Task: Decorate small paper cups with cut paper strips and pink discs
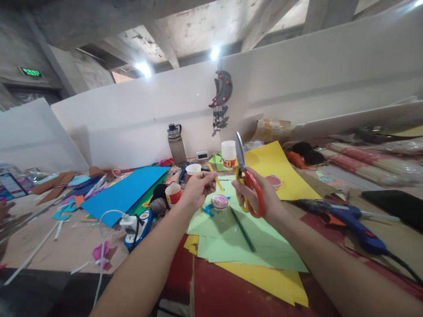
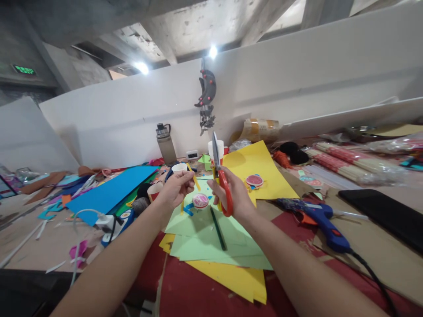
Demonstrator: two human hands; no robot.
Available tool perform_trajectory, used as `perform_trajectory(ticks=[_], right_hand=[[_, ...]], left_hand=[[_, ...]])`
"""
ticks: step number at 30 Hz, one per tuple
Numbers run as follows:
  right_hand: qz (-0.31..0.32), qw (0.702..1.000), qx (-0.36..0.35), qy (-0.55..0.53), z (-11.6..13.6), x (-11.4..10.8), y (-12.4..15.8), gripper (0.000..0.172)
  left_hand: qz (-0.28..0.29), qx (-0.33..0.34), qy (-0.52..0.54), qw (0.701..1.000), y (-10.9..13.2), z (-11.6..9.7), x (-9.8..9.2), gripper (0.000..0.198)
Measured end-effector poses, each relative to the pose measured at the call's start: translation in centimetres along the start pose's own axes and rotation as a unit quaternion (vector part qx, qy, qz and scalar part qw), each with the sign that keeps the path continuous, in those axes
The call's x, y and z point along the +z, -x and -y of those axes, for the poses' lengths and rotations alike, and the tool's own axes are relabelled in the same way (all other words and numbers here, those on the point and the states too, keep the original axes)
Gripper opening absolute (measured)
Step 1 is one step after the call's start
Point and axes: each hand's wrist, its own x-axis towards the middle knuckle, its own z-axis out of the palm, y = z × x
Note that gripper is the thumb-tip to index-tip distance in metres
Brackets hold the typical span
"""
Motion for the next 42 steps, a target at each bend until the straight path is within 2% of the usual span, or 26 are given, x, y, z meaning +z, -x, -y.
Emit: perform_trajectory(ticks=[3,13,23,32,37,42], right_hand=[[0.025,1.000,0.003,0.014,0.1,0.3,0.2,0.042],[0.015,0.997,-0.008,0.072,1.1,1.1,0.6,0.051],[-0.007,0.997,-0.012,0.078,0.4,0.8,0.4,0.039],[0.001,0.994,-0.044,0.095,0.7,0.8,0.6,0.031],[0.043,0.991,-0.009,0.124,0.3,0.0,0.4,0.049],[0.097,0.974,-0.014,0.202,0.5,-0.3,0.4,0.034]], left_hand=[[0.003,0.015,0.001,1.000,0.3,0.0,0.3,0.033],[0.021,0.014,0.006,1.000,0.5,0.8,0.8,0.033],[0.087,-0.005,0.038,0.995,1.1,0.8,1.2,0.027],[0.035,0.005,0.006,0.999,1.1,0.0,1.2,0.026],[-0.020,0.029,0.037,0.999,0.3,-1.0,0.2,0.022],[-0.075,0.026,0.075,0.994,0.1,-2.0,-0.2,0.014]])
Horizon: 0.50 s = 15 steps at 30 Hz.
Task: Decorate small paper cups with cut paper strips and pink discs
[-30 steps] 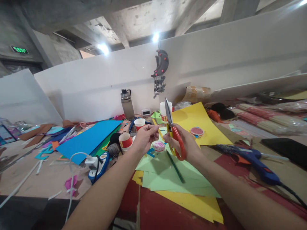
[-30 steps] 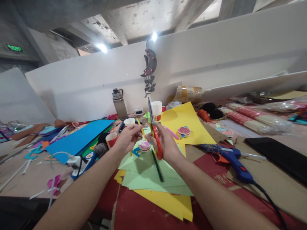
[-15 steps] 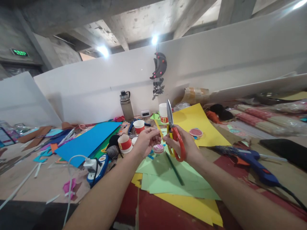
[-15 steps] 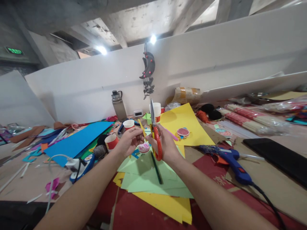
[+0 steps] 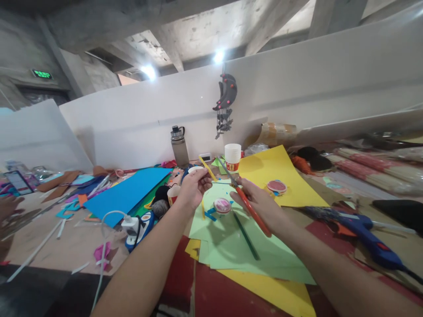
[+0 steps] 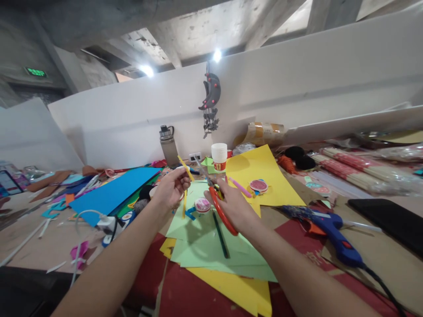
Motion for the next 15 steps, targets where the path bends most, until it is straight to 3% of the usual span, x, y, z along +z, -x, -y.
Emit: perform_trajectory(ticks=[8,15], right_hand=[[0.112,0.993,0.023,-0.015,1.5,-0.4,0.6,0.029],[0.132,0.989,0.053,-0.047,1.7,-0.1,0.5,0.033]], left_hand=[[-0.035,0.044,0.020,0.998,-0.3,-0.4,-0.3,0.012],[-0.045,0.055,0.032,0.997,-0.5,0.0,-0.4,0.012]])
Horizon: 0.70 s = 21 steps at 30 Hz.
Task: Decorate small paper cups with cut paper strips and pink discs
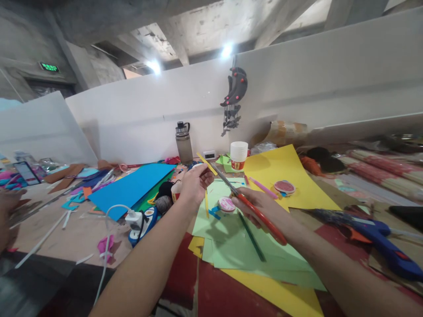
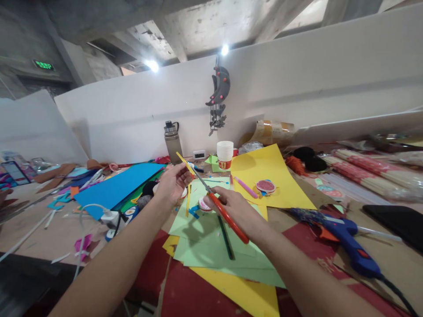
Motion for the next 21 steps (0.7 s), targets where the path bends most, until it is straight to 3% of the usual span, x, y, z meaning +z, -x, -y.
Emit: perform_trajectory(ticks=[14,21], right_hand=[[-0.020,1.000,-0.002,-0.001,-1.4,0.9,-0.2,0.037],[-0.002,1.000,0.004,-0.011,-1.3,0.9,-0.2,0.037]], left_hand=[[-0.004,0.019,0.014,1.000,0.0,0.6,-0.1,0.011],[-0.017,0.018,0.007,1.000,0.0,0.9,-0.1,0.015]])
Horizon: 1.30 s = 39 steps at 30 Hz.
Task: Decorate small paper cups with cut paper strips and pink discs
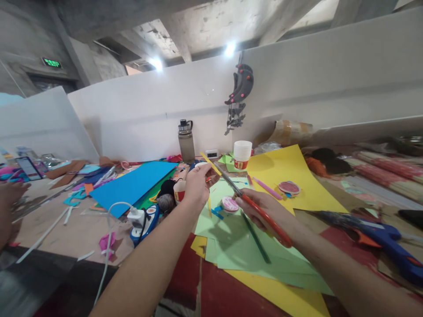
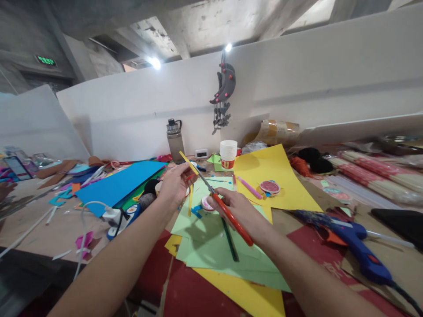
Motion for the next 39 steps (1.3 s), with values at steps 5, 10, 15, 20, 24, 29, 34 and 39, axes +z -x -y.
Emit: perform_trajectory(ticks=[5,10,15,20,24,29,34,39], right_hand=[[0.006,1.000,0.009,-0.005,-0.18,0.06,-0.11,0.036],[0.021,0.998,0.042,-0.030,0.00,0.17,-0.04,0.034],[0.028,0.995,0.070,-0.064,0.17,0.23,0.11,0.036],[0.021,0.995,0.071,-0.069,-0.11,0.36,0.08,0.034],[0.021,0.994,0.079,-0.078,-0.01,0.44,0.04,0.034],[0.018,0.992,0.088,-0.087,0.50,0.47,0.09,0.036],[0.014,0.991,0.096,-0.092,0.59,0.57,0.03,0.038],[0.006,0.991,0.101,-0.089,0.35,0.69,-0.14,0.042]], left_hand=[[-0.003,0.018,0.012,1.000,0.15,0.09,0.07,0.014],[-0.004,0.025,0.023,0.999,0.13,0.17,0.06,0.015],[-0.004,0.022,0.025,0.999,0.20,0.17,0.11,0.013],[-0.008,0.022,0.025,0.999,0.30,0.08,0.23,0.011],[-0.003,0.031,0.029,0.999,0.36,0.09,0.28,0.012],[0.001,0.031,0.027,0.999,0.40,0.10,0.24,0.015],[-0.001,0.031,0.027,0.999,0.49,0.00,0.24,0.014],[0.006,0.031,0.023,0.999,0.42,-0.02,0.17,0.015]])
